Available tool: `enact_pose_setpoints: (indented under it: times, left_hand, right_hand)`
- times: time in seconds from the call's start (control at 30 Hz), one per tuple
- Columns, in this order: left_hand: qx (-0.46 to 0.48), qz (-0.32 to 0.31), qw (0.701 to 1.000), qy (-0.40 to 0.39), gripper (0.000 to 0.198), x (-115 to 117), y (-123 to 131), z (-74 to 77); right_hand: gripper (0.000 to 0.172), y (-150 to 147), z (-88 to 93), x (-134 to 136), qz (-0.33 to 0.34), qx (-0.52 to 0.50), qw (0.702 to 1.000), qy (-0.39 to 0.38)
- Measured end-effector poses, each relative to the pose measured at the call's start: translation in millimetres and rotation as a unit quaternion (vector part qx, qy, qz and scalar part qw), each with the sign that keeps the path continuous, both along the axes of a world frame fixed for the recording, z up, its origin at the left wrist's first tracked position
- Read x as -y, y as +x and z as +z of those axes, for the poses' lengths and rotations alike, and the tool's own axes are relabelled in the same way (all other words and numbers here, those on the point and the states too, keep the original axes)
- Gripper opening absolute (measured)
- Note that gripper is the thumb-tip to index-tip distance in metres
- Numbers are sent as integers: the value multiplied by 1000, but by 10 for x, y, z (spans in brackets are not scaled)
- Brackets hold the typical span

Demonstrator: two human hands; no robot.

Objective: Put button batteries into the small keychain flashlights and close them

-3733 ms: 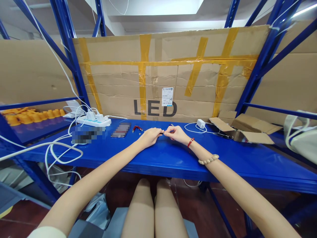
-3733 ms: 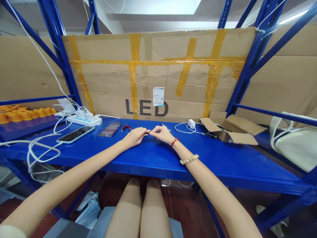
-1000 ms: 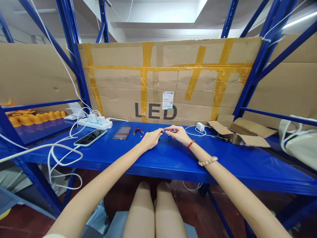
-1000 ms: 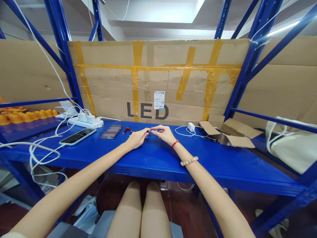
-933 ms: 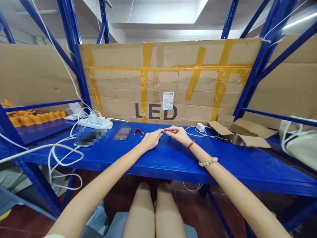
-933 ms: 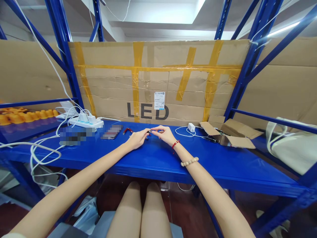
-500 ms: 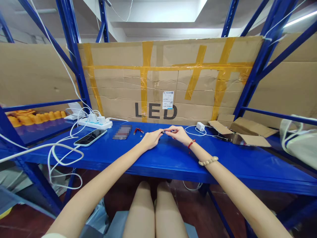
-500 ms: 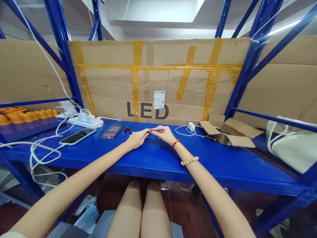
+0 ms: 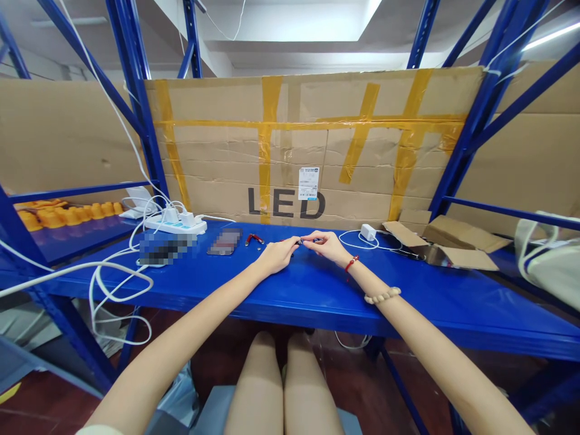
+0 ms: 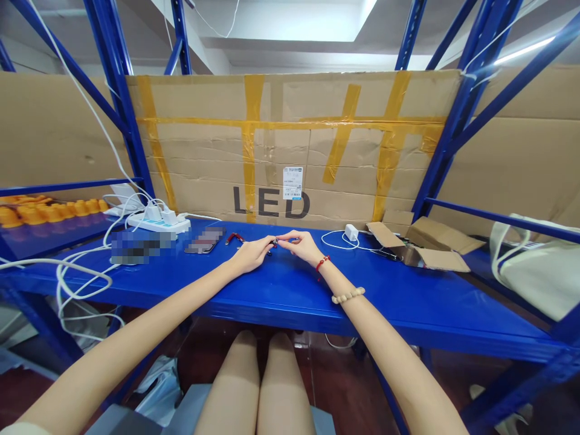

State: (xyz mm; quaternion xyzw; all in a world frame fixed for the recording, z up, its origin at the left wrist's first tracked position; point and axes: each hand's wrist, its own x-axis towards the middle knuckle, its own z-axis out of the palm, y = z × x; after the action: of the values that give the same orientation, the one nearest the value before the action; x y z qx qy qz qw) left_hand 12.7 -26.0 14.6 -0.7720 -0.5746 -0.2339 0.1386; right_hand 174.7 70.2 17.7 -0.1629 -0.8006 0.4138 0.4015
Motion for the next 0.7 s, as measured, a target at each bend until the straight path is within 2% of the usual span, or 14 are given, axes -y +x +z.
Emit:
enact_pose_setpoints:
  times: [0.7]
  left_hand:
    - [2, -8, 1000, 8, 27, -27, -15, -19]
  right_hand:
    - [39, -4, -9, -8, -4, 0, 1000, 5]
